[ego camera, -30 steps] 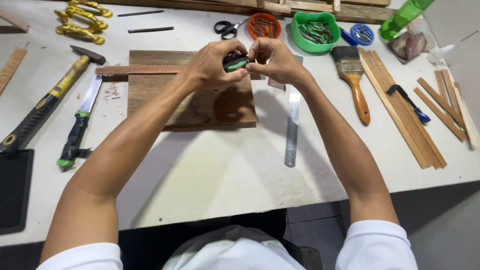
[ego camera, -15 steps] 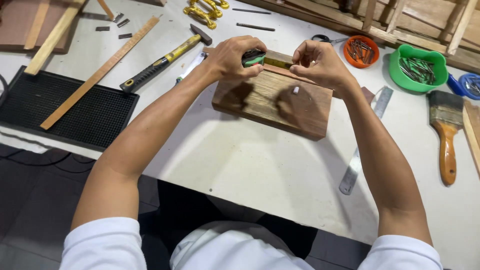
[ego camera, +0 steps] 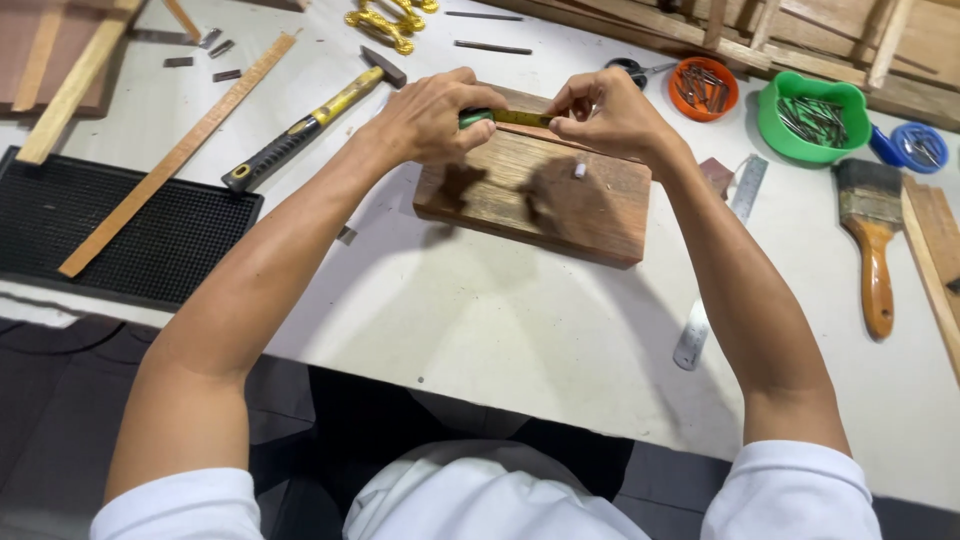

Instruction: The person is measuring and marking a wooden strip for a carpentry project.

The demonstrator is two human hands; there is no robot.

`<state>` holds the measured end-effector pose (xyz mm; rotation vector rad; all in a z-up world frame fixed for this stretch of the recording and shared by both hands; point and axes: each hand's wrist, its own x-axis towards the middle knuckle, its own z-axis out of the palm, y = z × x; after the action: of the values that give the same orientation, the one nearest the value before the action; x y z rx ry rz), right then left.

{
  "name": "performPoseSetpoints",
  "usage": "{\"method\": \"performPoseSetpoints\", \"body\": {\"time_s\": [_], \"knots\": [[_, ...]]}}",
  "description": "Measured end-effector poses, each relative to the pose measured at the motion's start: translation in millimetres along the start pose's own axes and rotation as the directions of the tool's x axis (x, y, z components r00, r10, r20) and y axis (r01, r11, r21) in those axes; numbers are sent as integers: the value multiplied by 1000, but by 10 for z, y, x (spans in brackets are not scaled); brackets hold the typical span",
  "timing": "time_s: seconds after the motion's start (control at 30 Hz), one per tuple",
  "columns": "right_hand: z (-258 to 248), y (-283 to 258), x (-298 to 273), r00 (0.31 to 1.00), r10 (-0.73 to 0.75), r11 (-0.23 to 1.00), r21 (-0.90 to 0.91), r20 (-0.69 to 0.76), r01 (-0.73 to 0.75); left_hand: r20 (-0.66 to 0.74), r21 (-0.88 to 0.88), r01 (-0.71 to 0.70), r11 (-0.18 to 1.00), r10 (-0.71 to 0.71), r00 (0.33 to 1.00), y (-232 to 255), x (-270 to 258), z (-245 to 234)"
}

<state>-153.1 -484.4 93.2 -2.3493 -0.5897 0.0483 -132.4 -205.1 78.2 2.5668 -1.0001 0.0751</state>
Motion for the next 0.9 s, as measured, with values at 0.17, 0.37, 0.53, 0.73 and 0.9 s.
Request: {"method": "performPoseSetpoints", "body": {"time_s": [0.17,0.37,0.53,0.73,0.9], "knots": [[-239,282,-349,998,1,1000,-20,-65,-2,21,-74,-114,991,116,993,265,366,185],[-581,494,-959,982,108,992,-45,-156,-116,80,-180,-177,968,194,978,871,787,312],[-756,671,-1293,961,173,983,-18,-214,-181,97,-257,-234,938,266,959,1228,1048,415],[-748,1112,-1270,976,113,981,-135,-188,-140,388,-134,-24,991,75,919,1418,1253,475],[-683,1238,-1100,935,295,912,-233,-199,-337,414,-134,67,989,-6,910,1342,1493,678]]}}
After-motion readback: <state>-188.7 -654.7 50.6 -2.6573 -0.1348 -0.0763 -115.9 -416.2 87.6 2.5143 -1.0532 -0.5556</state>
